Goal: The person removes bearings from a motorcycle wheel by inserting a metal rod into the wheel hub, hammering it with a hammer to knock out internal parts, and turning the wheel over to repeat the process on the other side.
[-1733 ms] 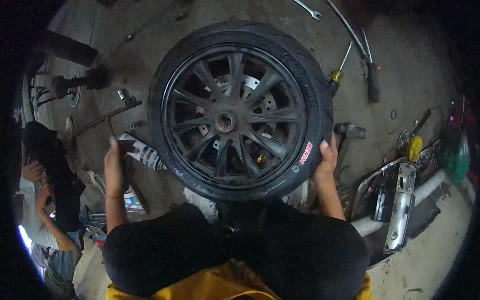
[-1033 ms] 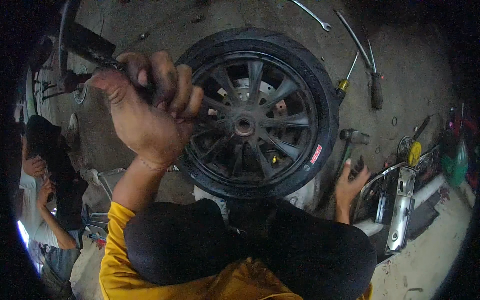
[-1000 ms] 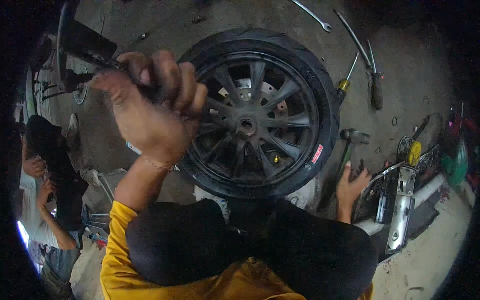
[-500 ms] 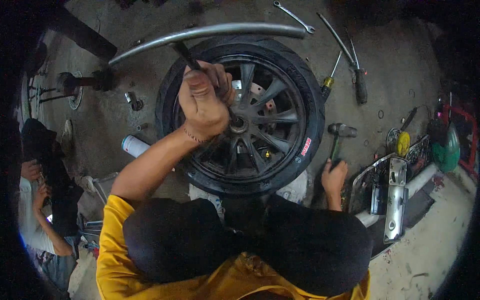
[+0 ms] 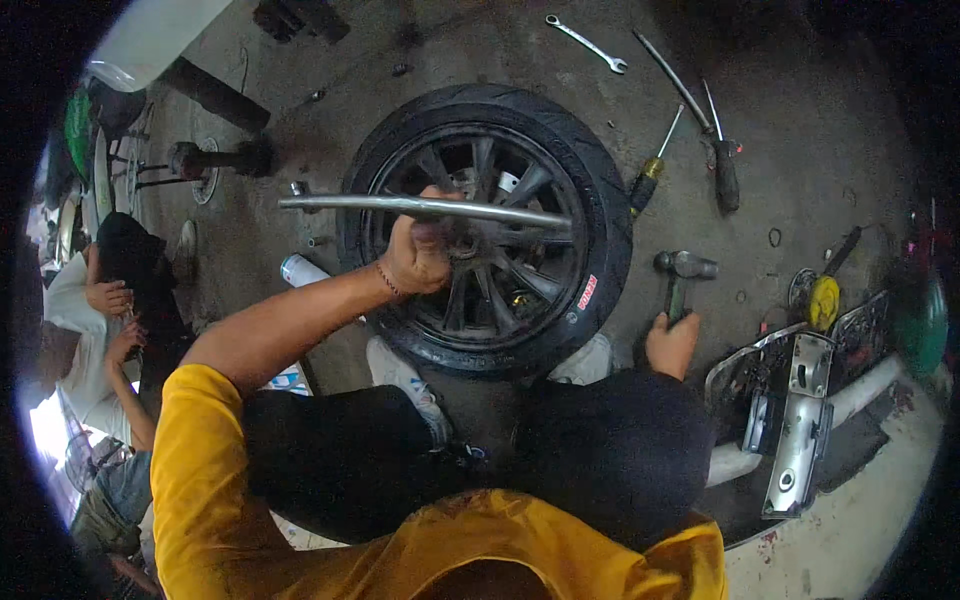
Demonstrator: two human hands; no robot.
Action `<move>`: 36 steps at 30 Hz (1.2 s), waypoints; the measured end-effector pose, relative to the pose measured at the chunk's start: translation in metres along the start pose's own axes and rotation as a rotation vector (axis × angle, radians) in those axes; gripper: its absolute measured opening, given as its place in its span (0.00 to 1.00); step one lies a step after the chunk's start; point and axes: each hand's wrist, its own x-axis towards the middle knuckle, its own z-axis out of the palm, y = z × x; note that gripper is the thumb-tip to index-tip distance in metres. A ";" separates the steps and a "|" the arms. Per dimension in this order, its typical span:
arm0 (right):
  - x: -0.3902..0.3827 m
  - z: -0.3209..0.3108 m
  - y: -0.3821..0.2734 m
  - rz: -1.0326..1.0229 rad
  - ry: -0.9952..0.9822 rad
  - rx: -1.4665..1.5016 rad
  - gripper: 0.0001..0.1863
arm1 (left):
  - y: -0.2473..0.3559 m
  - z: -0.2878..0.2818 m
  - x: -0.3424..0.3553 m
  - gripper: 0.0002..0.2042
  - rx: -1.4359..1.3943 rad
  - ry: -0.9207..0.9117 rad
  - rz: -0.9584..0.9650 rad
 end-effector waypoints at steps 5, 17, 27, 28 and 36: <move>0.000 -0.063 -0.014 -0.071 0.132 0.168 0.22 | -0.049 0.026 -0.015 0.25 -0.034 0.277 0.021; -0.066 -0.285 -0.262 -1.172 0.076 -0.165 0.20 | -0.012 0.040 0.012 0.06 0.099 0.619 0.080; -0.053 -0.338 -0.295 -1.101 0.318 -0.387 0.16 | -0.006 0.038 0.014 0.09 -0.022 0.578 0.141; -0.056 -0.312 -0.295 -1.118 0.243 -0.513 0.17 | -0.006 0.037 0.015 0.09 -0.013 0.588 0.164; -0.066 -0.302 -0.269 -0.940 0.266 -0.168 0.25 | 0.000 0.027 0.006 0.08 -0.081 0.513 0.010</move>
